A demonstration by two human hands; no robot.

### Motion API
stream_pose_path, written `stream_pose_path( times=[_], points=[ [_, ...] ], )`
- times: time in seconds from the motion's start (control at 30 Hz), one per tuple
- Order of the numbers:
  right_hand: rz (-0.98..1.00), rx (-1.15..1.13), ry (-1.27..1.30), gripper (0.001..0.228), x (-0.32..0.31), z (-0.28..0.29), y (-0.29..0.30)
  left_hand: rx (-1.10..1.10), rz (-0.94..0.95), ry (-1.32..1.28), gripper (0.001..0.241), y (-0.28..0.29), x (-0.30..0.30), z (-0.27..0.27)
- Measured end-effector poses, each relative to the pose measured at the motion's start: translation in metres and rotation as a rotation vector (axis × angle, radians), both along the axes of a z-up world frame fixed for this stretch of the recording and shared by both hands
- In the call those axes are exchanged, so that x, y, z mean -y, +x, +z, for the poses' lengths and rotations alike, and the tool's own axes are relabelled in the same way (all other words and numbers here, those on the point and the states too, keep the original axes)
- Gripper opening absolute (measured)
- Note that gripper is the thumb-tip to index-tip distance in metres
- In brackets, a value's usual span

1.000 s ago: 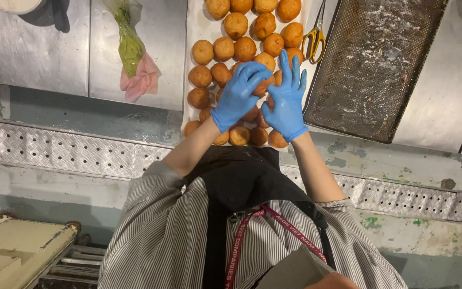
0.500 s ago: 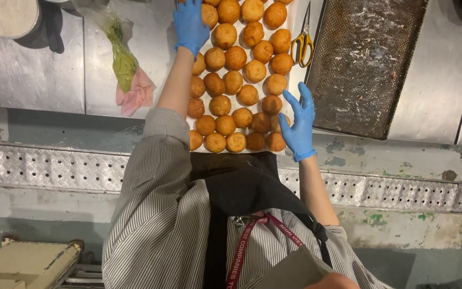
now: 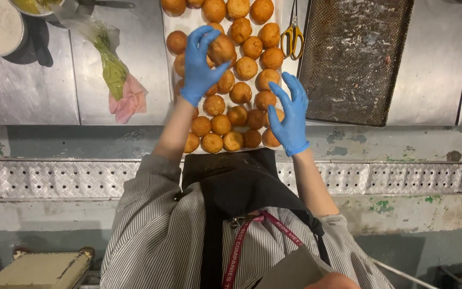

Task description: Cutting slits into fried dough balls for filling using a pair of scissors.

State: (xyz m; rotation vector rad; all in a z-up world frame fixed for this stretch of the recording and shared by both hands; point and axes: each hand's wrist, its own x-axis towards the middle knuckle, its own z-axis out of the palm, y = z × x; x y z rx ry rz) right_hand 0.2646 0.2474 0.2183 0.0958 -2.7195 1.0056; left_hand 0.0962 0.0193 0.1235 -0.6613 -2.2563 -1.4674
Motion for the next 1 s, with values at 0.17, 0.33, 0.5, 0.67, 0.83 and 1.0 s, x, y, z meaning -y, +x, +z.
stream_pose_path(
  times=[0.17, 0.33, 0.5, 0.67, 0.83, 1.0],
  points=[
    [0.138, -0.070, 0.031, 0.051, 0.028, 0.042, -0.020, -0.097, -0.063, 0.095, 0.076, 0.069, -0.007, 0.041],
    [0.279, -0.149, 0.153, 0.054, 0.043, 0.058, -0.025, -0.191, -0.058, 0.026, 0.070, 0.089, -0.004, 0.055],
    [0.247, -0.214, 0.184, 0.046, 0.038, 0.054, -0.026, -0.099, -0.098, 0.145, 0.071, 0.097, -0.008, 0.041],
    [0.226, -0.265, 0.267, 0.040, 0.037, 0.054, -0.021, 0.049, -0.152, 0.164, 0.076, 0.097, -0.009, 0.056],
    [0.252, -0.262, 0.330, 0.039, 0.037, 0.066, -0.021, -0.057, -0.197, 0.151, 0.070, 0.095, -0.006, 0.054],
    [0.225, -0.263, 0.443, 0.039, 0.037, 0.062, -0.023, -0.126, -0.153, 0.099, 0.067, 0.093, -0.009, 0.058]
  ],
)
